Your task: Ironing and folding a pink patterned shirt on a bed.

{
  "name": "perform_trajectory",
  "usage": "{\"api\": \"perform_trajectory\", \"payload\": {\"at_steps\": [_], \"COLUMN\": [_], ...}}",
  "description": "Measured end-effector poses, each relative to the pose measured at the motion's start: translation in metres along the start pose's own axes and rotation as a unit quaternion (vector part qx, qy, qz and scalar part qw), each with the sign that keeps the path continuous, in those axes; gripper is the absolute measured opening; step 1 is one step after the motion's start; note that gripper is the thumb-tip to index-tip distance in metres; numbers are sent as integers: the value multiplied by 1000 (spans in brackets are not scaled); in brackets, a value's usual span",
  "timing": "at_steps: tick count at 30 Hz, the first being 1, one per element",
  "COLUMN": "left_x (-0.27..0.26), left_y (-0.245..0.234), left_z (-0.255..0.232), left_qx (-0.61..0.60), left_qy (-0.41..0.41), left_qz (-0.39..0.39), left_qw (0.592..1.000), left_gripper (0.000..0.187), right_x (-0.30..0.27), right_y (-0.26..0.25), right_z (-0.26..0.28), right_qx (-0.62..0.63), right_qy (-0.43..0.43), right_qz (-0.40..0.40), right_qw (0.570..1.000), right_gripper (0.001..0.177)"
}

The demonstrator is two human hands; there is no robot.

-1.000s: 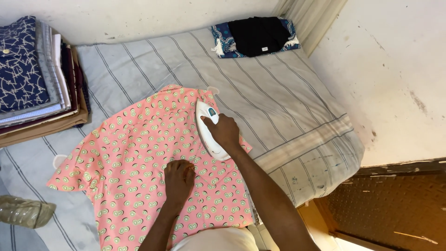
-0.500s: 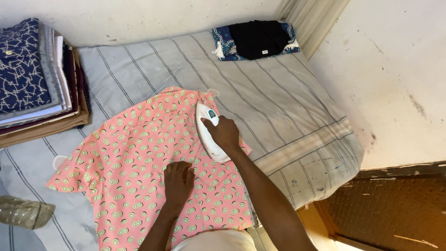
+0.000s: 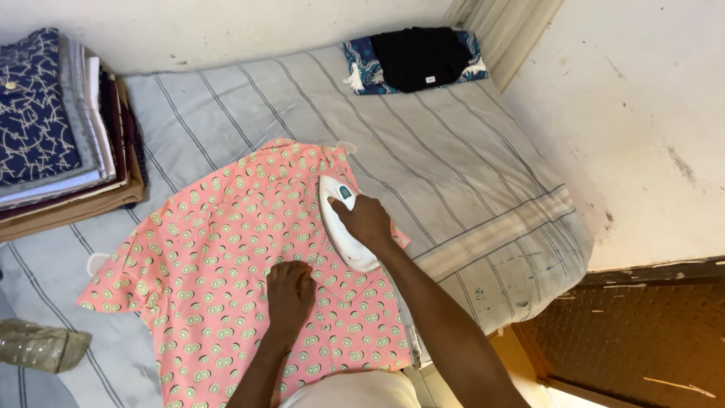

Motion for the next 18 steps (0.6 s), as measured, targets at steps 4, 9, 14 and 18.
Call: {"api": "perform_trajectory", "payload": {"at_steps": [4,9,14,18], "left_x": [-6,-1,15,26], "left_y": [1,-5,-4,22], "left_z": [-2,3,22,-8], "left_qx": [-11,-28,-98,-83], "left_qy": [-1,-33,-195,-152], "left_qz": [-3,6,37,51], "left_qw": [1000,999,975,984], "left_gripper": [18,21,24,29], "right_x": [-10,-38,-94,-102], "right_y": [-2,-1,15,-12], "right_z": [-4,1,-15,11], "right_qx": [-18,43,-32,-59], "right_qy": [-25,11,-55,-65], "right_qz": [-31,74,14,-46], "right_qw": [999,996,998,995], "right_gripper": [71,75,69,66]}}
Point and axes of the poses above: each hand's wrist, its own x-axis towards the middle knuckle, its own y-axis out of the palm, z = x × y, the point moved 9 cm from there along x, towards the middle knuckle, and after that the axes turned 2 degrees about y, right-handed, at the moved point
